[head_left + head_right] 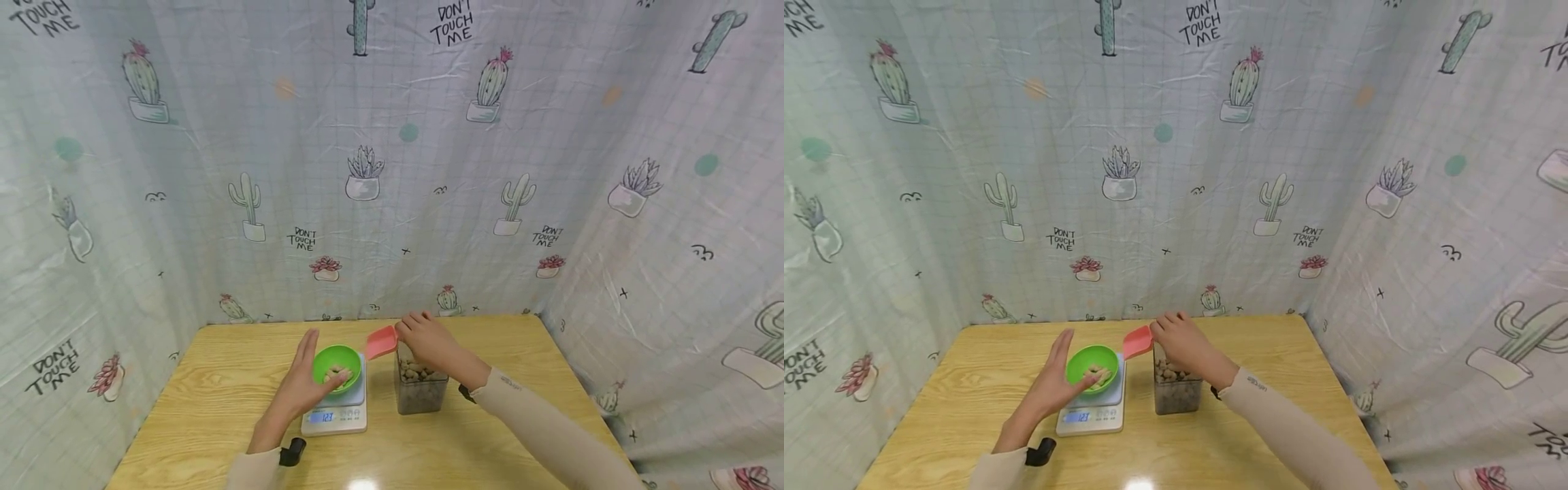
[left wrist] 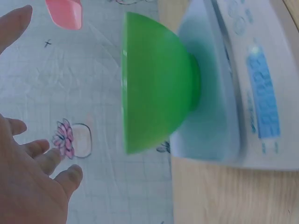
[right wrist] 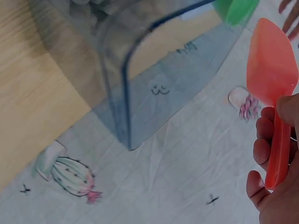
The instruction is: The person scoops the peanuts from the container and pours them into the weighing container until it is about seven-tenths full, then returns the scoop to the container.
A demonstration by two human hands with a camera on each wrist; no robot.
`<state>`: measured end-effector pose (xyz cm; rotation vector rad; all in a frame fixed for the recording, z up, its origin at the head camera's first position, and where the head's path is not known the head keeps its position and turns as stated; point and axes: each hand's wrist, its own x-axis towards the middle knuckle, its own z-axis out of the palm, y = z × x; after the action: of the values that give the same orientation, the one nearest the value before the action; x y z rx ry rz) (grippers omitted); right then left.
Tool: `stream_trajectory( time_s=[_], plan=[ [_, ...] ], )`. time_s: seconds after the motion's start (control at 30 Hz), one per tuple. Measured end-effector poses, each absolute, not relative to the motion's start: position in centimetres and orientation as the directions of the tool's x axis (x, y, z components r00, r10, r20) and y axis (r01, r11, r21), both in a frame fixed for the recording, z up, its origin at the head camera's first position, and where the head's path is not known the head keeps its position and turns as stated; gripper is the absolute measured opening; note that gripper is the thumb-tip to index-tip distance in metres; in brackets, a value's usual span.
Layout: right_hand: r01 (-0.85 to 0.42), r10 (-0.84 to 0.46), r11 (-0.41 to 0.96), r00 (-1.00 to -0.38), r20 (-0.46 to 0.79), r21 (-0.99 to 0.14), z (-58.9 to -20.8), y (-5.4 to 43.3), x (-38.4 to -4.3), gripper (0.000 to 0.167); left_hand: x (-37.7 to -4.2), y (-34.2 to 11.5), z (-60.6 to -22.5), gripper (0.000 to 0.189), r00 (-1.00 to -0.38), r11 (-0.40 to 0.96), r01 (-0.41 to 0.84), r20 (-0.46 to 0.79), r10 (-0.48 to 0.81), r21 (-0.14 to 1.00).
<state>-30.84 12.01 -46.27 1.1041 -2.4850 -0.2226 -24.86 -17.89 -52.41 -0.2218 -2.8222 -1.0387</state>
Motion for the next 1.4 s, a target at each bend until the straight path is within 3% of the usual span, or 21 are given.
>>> stream_trajectory(
  time_s=[0.2,0.47,0.83,1.07,1.4],
  plan=[
    [-0.652,-0.674,0.732,-0.65,0.351,0.198,-46.3,14.2,-30.2,0.015,-25.0,-17.0,-52.1,0.104,-0.971,0.668,0.235,0.206,0.124,0.706],
    [-0.663,-0.636,0.74,-0.634,0.44,0.115,-46.3,16.8,-29.2,0.014,-25.5,-14.7,-51.2,0.098,-0.962,0.597,0.273,0.222,0.158,0.755],
    [-0.65,-0.656,0.733,-0.6,0.459,0.198,-46.6,19.6,-28.9,0.011,-25.5,-9.7,-50.5,0.098,-0.928,0.55,0.359,0.222,0.3,0.755],
    [-0.639,-0.693,0.713,-0.578,0.43,0.29,-46.3,20.3,-29.0,0.016,-26.7,-6.7,-51.9,0.107,-0.917,0.574,0.351,0.148,0.369,0.74],
    [-0.637,-0.787,0.613,-0.547,0.286,0.467,-45.5,19.6,-29.1,0.022,-28.3,-4.6,-54.2,0.12,-0.915,0.573,0.288,0.044,0.401,0.768]
  ],
)
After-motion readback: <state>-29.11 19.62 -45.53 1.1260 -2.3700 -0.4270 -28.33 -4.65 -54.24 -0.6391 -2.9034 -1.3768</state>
